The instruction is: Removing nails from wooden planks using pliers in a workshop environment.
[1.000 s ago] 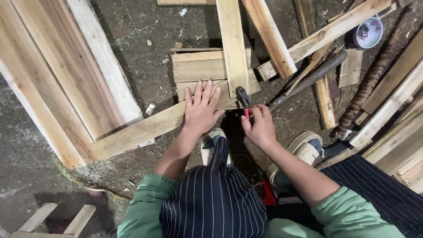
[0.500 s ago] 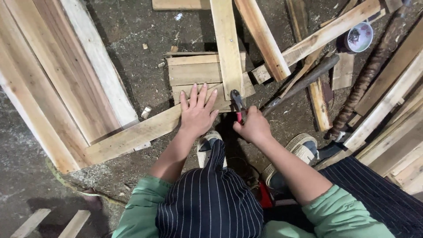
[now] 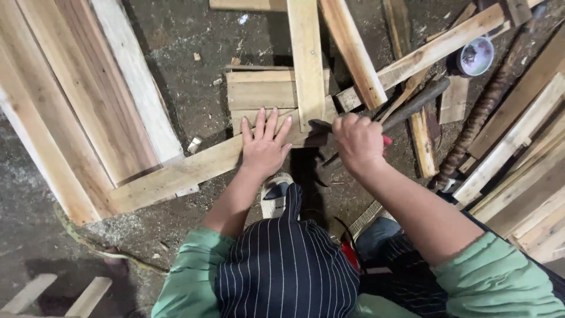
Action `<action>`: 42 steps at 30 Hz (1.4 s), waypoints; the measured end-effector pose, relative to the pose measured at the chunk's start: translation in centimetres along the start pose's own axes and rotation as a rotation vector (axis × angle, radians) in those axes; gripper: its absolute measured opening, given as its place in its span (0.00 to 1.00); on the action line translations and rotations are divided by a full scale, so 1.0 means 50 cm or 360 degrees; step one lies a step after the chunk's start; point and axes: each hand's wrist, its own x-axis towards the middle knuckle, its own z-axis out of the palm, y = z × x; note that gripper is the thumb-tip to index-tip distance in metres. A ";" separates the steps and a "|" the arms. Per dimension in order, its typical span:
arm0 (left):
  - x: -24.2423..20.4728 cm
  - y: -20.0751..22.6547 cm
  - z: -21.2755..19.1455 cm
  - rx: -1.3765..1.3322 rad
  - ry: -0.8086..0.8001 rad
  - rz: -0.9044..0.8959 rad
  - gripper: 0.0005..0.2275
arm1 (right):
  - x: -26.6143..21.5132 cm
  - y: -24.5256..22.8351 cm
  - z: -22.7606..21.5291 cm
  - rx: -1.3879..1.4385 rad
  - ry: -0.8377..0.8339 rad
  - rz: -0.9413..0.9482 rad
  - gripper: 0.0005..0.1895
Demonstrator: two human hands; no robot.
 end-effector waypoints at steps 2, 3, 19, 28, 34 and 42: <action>0.005 0.006 -0.003 -0.0003 -0.0030 0.0000 0.31 | 0.010 0.019 -0.008 -0.0084 0.0210 -0.0038 0.07; 0.005 0.003 -0.002 -0.0023 -0.0080 -0.0017 0.31 | 0.010 0.026 -0.005 -0.0032 0.0081 -0.0101 0.09; 0.017 0.009 -0.064 -0.0080 -0.0496 -0.0143 0.30 | -0.124 -0.088 0.090 0.1730 -0.0384 0.0708 0.19; 0.014 0.004 -0.046 -0.0072 -0.0449 -0.0122 0.30 | -0.139 -0.125 0.121 0.1641 -0.0266 0.0718 0.16; 0.018 0.007 -0.053 -0.0081 -0.0515 -0.0145 0.30 | -0.137 -0.096 0.118 0.1212 -0.0111 0.0462 0.16; 0.016 0.008 -0.057 -0.0102 -0.0540 -0.0143 0.30 | -0.126 -0.084 0.098 0.1449 -0.0330 0.0578 0.30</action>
